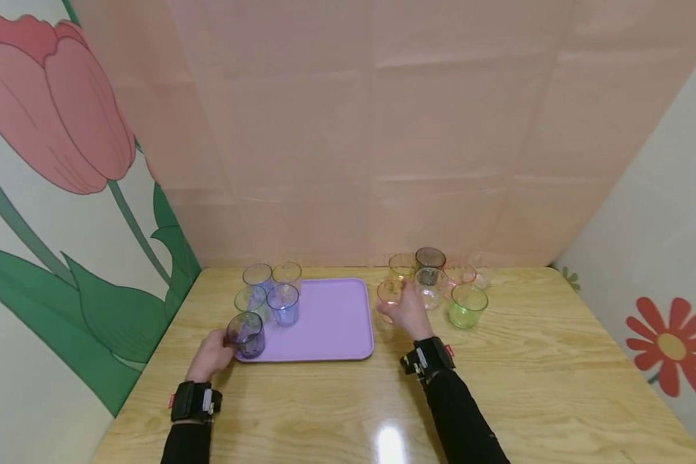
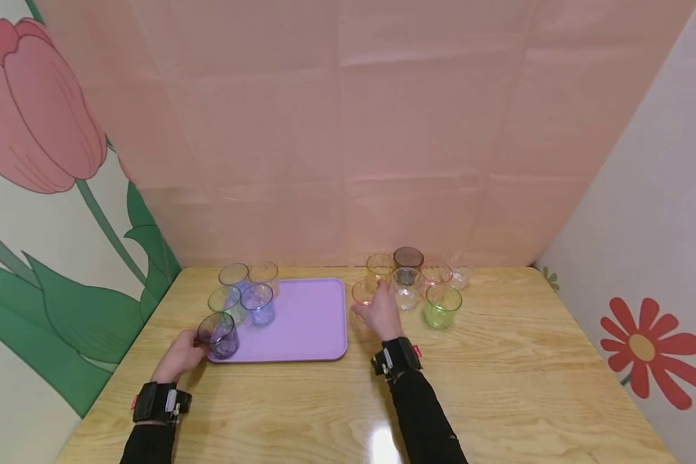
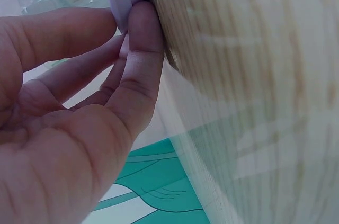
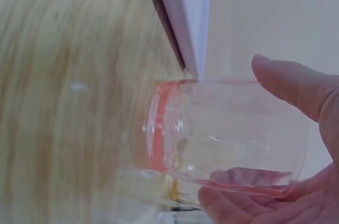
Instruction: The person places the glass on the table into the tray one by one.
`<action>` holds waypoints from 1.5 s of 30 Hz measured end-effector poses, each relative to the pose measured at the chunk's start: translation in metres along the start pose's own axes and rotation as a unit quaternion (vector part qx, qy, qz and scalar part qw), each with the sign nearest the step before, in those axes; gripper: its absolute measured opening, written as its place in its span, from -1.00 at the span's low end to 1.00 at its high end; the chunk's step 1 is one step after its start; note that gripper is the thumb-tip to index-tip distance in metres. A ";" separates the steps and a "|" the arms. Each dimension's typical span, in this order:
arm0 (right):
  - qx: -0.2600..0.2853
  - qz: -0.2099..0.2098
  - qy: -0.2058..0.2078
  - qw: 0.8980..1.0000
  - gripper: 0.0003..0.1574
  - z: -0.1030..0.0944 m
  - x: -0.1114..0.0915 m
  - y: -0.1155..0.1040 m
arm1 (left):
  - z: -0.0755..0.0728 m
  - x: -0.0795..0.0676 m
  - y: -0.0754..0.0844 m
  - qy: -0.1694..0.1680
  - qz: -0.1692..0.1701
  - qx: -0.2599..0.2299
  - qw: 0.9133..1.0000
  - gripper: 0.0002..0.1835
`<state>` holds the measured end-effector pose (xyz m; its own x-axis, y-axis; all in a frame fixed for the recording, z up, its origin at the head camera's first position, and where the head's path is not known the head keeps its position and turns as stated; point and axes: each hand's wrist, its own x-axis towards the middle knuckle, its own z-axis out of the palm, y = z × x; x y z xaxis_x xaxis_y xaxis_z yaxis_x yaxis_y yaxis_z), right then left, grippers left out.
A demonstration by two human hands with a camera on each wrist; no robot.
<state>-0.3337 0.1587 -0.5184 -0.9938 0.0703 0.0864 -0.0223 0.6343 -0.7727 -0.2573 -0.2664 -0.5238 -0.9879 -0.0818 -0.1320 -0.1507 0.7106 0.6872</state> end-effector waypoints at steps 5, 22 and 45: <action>0.060 0.024 0.000 0.998 0.12 0.001 -0.001 0.004 | 0.001 0.000 0.001 -0.004 0.000 -0.002 1.000 -0.70; 0.239 0.007 0.026 0.971 0.05 0.021 -0.005 -0.024 | -0.001 0.000 0.002 0.002 -0.004 0.003 1.000 -0.71; 0.297 -0.052 -0.049 0.952 0.00 0.073 -0.027 -0.058 | 0.000 0.000 0.002 0.007 0.014 0.001 1.000 -0.74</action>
<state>-0.3133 0.0644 -0.5219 -0.9874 -0.0600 0.1461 -0.1509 0.0845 -0.9849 -0.2576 -0.2655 -0.5223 -0.9922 -0.0717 -0.1016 -0.1221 0.7148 0.6886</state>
